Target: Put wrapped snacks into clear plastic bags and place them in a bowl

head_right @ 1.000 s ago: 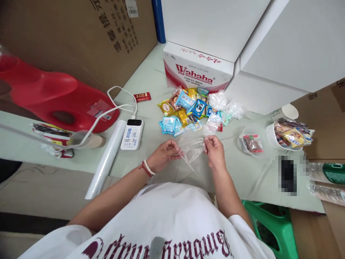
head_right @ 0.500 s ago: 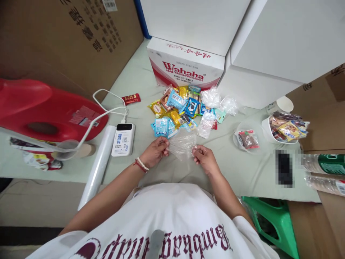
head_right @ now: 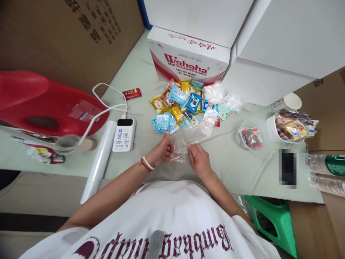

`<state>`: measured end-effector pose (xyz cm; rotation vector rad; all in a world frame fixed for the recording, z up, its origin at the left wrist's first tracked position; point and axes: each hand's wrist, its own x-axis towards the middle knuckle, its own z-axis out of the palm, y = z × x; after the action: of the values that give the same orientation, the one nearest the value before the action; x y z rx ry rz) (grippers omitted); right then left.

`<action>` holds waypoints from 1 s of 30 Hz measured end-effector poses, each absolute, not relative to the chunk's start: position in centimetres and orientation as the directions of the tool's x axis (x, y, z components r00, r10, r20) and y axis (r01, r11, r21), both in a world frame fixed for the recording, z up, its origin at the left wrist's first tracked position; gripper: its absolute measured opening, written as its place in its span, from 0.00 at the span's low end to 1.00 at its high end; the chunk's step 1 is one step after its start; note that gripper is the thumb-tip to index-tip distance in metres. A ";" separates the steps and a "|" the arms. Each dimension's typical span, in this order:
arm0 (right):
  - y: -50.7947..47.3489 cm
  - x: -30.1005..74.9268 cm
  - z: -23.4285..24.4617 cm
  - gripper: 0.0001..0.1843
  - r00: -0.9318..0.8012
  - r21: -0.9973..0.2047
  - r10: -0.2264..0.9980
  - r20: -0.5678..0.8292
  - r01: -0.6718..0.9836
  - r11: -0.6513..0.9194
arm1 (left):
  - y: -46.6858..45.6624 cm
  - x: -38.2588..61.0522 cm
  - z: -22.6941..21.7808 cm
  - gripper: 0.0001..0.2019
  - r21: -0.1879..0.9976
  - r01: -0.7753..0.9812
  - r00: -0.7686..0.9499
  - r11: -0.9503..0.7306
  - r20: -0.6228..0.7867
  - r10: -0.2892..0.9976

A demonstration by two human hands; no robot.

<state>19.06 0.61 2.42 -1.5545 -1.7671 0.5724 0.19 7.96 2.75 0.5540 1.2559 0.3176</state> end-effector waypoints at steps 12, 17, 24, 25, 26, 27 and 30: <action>1.5 22.7 2.1 0.15 0.341 -0.961 0.904 -0.258 0.003 -0.276 | 6.5 -3.0 0.7 0.27 0.641 -0.062 0.385 0.765 -0.692 0.611; 1.5 20.9 2.7 0.12 0.284 -0.967 0.934 -0.218 0.066 -0.246 | 5.6 0.4 1.8 0.30 0.655 0.082 0.475 0.751 -0.688 0.548; 2.1 22.8 2.6 0.17 0.344 -0.949 0.885 -0.314 -0.100 -0.298 | 5.1 -0.5 0.1 0.23 0.709 -0.060 0.556 0.703 -0.561 0.613; 2.2 23.4 2.5 0.19 0.337 -0.939 0.877 -0.343 -0.135 -0.316 | 5.1 -1.0 -0.1 0.22 0.711 -0.069 0.564 0.700 -0.551 0.615; 2.4 23.9 2.4 0.19 0.322 -0.928 0.871 -0.372 -0.165 -0.335 | 5.1 -1.4 -0.2 0.22 0.717 -0.075 0.567 0.693 -0.541 0.621; 2.5 24.2 2.3 0.20 0.307 -0.917 0.866 -0.395 -0.187 -0.352 | 5.0 -1.7 -0.3 0.22 0.722 -0.079 0.570 0.687 -0.533 0.626; 2.9 24.5 1.9 0.21 0.288 -0.905 0.861 -0.419 -0.209 -0.370 | 4.9 -1.9 -0.3 0.21 0.729 -0.099 0.571 0.678 -0.516 0.638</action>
<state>24.51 2.91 1.89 -1.5233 -0.6268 1.3012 -1.89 4.90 -0.28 0.7085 0.8616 0.4777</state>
